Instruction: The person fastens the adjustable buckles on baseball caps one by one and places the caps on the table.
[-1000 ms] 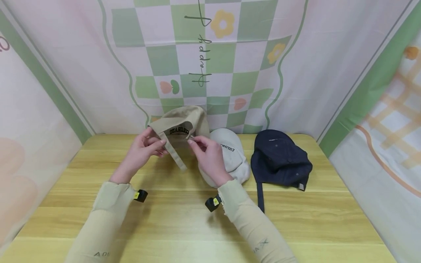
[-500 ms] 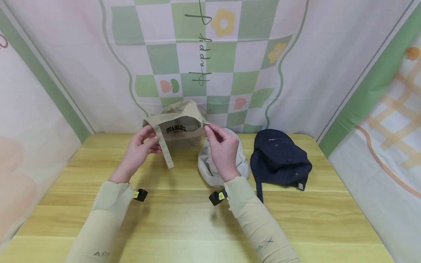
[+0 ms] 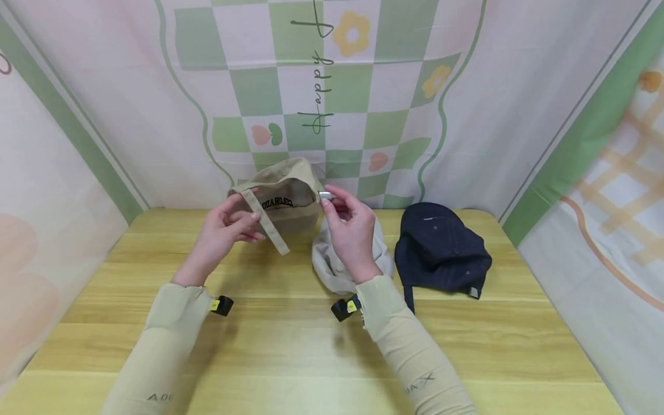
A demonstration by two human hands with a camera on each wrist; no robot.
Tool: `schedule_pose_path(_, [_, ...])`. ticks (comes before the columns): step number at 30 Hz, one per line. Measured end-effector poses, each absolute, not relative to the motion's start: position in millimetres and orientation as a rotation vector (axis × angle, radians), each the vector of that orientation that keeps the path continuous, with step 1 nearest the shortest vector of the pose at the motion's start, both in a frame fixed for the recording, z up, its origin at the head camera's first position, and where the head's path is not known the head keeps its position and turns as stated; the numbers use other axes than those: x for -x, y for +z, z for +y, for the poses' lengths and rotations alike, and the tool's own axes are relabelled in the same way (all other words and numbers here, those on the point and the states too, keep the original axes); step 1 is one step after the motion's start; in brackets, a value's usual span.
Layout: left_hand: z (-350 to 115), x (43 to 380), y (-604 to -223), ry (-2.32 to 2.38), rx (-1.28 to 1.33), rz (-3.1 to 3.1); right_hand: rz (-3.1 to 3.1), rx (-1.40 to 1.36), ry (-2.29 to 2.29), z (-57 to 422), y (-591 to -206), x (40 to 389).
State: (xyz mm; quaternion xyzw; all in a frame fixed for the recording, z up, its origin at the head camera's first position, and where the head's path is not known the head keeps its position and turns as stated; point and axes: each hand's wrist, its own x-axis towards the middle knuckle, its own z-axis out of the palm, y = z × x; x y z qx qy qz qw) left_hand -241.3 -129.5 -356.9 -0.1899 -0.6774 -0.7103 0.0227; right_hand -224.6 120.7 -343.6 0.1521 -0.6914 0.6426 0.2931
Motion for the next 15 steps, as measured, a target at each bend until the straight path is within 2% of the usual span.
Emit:
schedule_pose_path(4, [-125, 241, -354, -2.184, 0.573, -2.068, -1.833, -0.420, 1.759, 124, -357, 236])
schedule_pose_path(15, [-115, 239, -353, -2.092, 0.606, -2.080, -1.912, -0.436, 1.815, 120, -355, 230])
